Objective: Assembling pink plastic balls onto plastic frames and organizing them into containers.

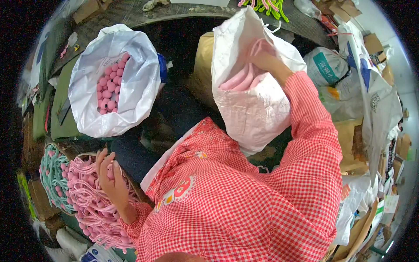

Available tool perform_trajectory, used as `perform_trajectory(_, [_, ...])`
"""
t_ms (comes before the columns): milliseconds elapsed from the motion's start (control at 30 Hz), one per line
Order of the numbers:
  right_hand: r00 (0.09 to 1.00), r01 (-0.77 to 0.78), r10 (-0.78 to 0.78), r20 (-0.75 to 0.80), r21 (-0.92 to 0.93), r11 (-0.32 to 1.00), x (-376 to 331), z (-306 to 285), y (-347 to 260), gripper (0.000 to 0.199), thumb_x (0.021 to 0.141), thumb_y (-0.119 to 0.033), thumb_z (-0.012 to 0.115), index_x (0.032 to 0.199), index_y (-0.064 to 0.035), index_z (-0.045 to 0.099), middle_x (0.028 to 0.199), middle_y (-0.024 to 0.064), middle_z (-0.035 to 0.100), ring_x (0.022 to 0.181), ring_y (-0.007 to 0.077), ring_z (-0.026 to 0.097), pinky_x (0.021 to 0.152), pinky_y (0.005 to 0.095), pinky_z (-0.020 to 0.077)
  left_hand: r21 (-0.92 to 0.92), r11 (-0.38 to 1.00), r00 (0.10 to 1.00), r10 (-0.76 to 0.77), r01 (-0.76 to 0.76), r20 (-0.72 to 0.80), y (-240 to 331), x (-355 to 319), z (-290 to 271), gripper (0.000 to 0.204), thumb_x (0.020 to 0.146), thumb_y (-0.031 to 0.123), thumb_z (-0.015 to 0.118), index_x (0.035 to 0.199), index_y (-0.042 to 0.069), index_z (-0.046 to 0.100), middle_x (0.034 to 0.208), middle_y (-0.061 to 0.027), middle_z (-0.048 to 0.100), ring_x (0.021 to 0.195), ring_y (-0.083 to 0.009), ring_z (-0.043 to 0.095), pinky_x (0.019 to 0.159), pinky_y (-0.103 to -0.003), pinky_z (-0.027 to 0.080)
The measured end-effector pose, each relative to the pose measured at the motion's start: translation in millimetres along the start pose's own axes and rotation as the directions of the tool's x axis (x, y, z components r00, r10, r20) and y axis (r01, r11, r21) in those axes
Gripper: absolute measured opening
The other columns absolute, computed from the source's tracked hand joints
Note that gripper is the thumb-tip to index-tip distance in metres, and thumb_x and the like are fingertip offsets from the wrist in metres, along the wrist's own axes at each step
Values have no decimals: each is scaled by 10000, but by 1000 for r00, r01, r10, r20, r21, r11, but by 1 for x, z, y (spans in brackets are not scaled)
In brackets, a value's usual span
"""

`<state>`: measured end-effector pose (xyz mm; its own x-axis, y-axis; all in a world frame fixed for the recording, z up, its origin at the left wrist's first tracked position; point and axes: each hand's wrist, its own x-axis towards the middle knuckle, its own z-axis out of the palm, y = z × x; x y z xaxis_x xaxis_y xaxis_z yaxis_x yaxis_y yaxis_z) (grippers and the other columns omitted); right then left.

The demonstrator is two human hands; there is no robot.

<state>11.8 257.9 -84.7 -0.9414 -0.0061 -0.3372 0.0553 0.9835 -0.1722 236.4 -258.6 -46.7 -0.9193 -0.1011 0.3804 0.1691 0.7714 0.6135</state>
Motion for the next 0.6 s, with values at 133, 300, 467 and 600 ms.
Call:
perform_trajectory(133, [983, 22, 165, -76, 951, 307, -22, -33, 12, 236, 916, -229, 531, 915, -5, 606, 738, 53, 600, 653, 120, 567, 547, 279, 438, -24, 999, 999, 31, -31, 15, 3, 6, 4, 174, 885, 14, 549, 1038, 14, 631, 1207, -129, 588, 1229, -330, 489, 1029, -422, 366])
perform_trajectory(300, [839, 539, -29, -544, 822, 183, -129, -89, -143, 239, 1009, -267, 465, 1016, -31, 499, 705, -18, 417, 560, 54, 361, 498, 197, 326, -291, 957, 995, 8, 21, 98, -2, 14, 11, 214, 902, -10, 544, 1106, -18, 607, 1218, -133, 593, 1197, -241, 521, 1037, -347, 359])
perform_trajectory(467, [540, 734, -585, -605, 679, -24, -153, -110, -235, 337, 1029, -372, 382, 962, -46, 435, 617, -28, 340, 487, 53, 302, 444, 214, 247, -816, 571, 995, -92, 87, 43, 17, 46, 38, 449, 1008, 276, 458, 1359, 1, 411, 1262, -152, 551, 1177, -243, 531, 1032, -356, 370])
perform_trajectory(600, [490, 516, -839, -237, 854, 61, -153, -86, -302, 308, 1022, -291, 405, 1117, -10, 486, 618, -42, 355, 495, 46, 299, 448, 214, 247, -990, -134, 984, -167, 37, 59, 17, 51, 33, 573, 1006, 488, 370, 1390, 64, 361, 1239, -149, 548, 1169, -264, 533, 1029, -412, 388])
